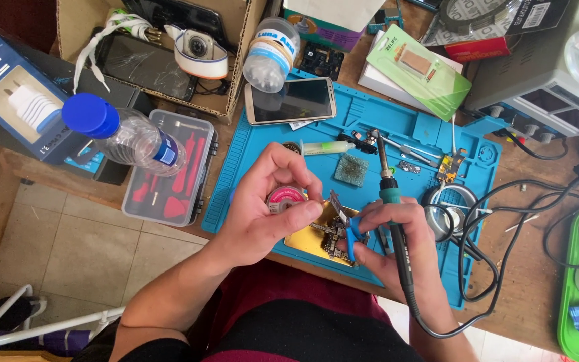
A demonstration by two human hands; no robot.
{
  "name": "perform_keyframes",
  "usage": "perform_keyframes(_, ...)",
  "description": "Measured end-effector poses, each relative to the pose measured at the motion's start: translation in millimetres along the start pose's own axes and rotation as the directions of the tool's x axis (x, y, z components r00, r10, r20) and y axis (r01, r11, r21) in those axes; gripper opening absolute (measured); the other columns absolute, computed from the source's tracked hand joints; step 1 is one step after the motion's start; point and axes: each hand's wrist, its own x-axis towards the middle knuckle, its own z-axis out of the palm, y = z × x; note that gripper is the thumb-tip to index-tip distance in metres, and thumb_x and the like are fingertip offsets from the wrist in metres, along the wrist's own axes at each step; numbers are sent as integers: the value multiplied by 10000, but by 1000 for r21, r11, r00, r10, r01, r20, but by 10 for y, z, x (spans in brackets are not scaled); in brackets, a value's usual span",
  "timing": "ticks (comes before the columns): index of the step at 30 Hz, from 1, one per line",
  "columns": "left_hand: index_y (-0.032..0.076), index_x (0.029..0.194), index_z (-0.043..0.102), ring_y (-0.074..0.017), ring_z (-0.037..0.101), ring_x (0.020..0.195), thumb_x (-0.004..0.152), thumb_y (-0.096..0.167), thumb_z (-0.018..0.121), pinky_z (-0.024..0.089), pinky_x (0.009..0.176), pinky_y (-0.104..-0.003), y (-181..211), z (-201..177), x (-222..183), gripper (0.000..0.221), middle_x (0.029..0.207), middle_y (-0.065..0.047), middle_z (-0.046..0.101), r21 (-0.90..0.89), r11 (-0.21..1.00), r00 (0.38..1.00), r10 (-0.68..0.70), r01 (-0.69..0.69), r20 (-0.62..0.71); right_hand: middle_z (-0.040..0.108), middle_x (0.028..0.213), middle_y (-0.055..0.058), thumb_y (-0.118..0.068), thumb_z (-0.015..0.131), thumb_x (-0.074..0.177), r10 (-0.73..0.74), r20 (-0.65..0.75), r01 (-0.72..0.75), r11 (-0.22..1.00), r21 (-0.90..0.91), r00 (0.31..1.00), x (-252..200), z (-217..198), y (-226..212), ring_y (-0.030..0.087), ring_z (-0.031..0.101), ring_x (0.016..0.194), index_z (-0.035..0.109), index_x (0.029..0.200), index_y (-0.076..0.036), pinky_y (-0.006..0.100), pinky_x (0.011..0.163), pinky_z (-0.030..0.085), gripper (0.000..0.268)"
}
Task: Applying flux, soldering components, and cleaning a circuit board on a repair bench
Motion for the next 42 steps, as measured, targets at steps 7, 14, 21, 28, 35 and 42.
perform_keyframes(7,153,1209,554,-137,695,1002,1044,223,803,575,875,-271,-3,-8,5,307,1089,-81,732,15,1000,1000,3,-3,0,830,1091,-18,-407,871,998,-18,-5,18,999,-31,1000,-11,2,-14,195,858,1104,607,1225,-235,443,1175,435,389)
perform_keyframes(14,149,1192,552,-151,697,990,1037,207,797,568,869,-276,5,-22,18,295,1057,-82,704,19,1000,1000,2,-2,-5,825,1050,-30,-428,862,999,-9,16,10,998,-64,1000,15,5,-36,179,792,1056,604,1169,-261,430,1116,453,351)
perform_keyframes(21,158,1196,543,-132,668,962,1048,207,793,546,833,-269,-30,-30,21,295,1051,-81,716,7,1000,1000,-9,9,6,830,1073,-29,-362,870,1009,52,14,-52,998,-22,999,-6,-33,-30,149,803,1067,620,1200,-230,395,1131,424,341)
perform_keyframes(28,137,1224,572,-154,701,987,1067,199,797,585,859,-268,-21,34,-22,281,1086,-67,735,-6,999,996,50,-50,76,818,1146,17,-352,890,982,85,-63,-83,996,29,994,-114,-75,30,187,845,1091,630,1269,-184,364,1031,631,423)
perform_keyframes(35,265,1227,656,-120,780,1130,1140,337,773,381,1420,-512,-84,291,-115,162,1131,145,783,209,956,912,109,-205,395,832,1084,-6,-359,934,946,73,-95,-77,996,-39,993,-109,-55,61,194,850,1096,598,1330,-164,407,1108,610,547)
perform_keyframes(42,278,1213,671,-131,851,1125,1139,315,808,471,1395,-467,-180,477,-107,161,1133,159,794,95,974,893,147,-206,425,798,904,17,-163,980,920,133,-63,-134,991,-3,989,-160,-1,65,187,820,865,564,1322,-156,373,893,617,578)
